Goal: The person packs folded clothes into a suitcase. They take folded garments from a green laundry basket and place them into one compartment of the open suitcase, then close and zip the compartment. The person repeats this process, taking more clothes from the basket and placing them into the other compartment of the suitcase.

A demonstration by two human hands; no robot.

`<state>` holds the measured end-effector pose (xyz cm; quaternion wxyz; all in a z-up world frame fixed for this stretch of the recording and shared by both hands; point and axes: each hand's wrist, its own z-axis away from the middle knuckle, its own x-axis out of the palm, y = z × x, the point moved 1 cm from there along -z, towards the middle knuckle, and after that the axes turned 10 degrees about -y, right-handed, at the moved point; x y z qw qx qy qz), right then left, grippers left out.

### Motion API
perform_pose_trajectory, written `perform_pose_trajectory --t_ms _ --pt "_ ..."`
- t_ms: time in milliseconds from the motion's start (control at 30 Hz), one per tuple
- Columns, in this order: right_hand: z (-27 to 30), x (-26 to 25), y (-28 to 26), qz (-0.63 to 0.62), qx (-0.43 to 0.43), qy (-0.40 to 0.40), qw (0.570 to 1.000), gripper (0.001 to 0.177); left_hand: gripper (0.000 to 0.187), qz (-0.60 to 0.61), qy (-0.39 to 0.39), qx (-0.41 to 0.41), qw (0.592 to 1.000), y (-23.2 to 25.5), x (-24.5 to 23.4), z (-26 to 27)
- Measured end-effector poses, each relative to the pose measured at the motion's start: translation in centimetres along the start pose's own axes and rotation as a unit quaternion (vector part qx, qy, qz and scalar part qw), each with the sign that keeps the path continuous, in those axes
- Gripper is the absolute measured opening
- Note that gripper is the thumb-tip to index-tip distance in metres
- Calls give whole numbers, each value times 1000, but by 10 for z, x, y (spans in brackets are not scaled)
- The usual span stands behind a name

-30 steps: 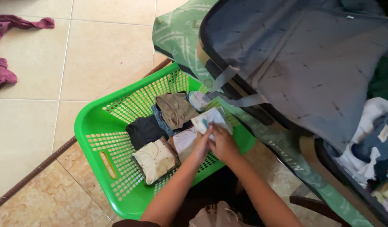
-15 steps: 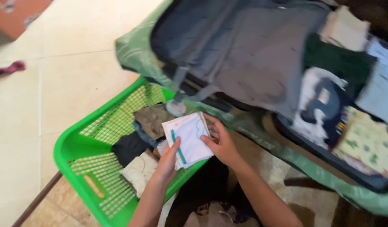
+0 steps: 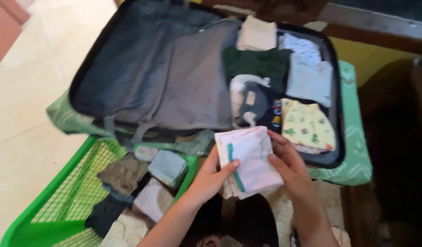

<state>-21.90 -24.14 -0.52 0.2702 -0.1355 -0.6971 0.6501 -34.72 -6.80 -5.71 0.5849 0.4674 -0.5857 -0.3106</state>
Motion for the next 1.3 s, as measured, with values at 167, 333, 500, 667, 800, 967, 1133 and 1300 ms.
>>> perform_pose_trajectory --t_ms 167,333,500,667,800,967,1133,1300 --pt "7 -53 -35 -19 -14 96 995 61 63 13 -78 39 996 -1 43 -74" --pt "-32 -125 -66 7 -44 103 994 67 61 -63 -113 22 991 5 56 -175" --pt "-110 -205 -99 -7 -43 81 996 83 54 -161 -115 8 980 28 46 -300" --pt "-202 -294 -89 -135 15 79 988 59 57 -205 -193 -114 953 30 18 -442" --pt "-265 -339 -45 -230 -11 160 960 49 62 -102 -74 -118 985 3 -9 -529" --pt "-316 -370 34 -161 66 267 948 43 73 -173 16 -130 976 -67 -49 -563" --pt "-314 -373 50 -48 97 268 957 52 84 -403 79 -87 908 -91 -46 -554" --pt "-304 -336 -8 513 -44 287 808 83 75 -528 34 11 849 -45 -17 -547"
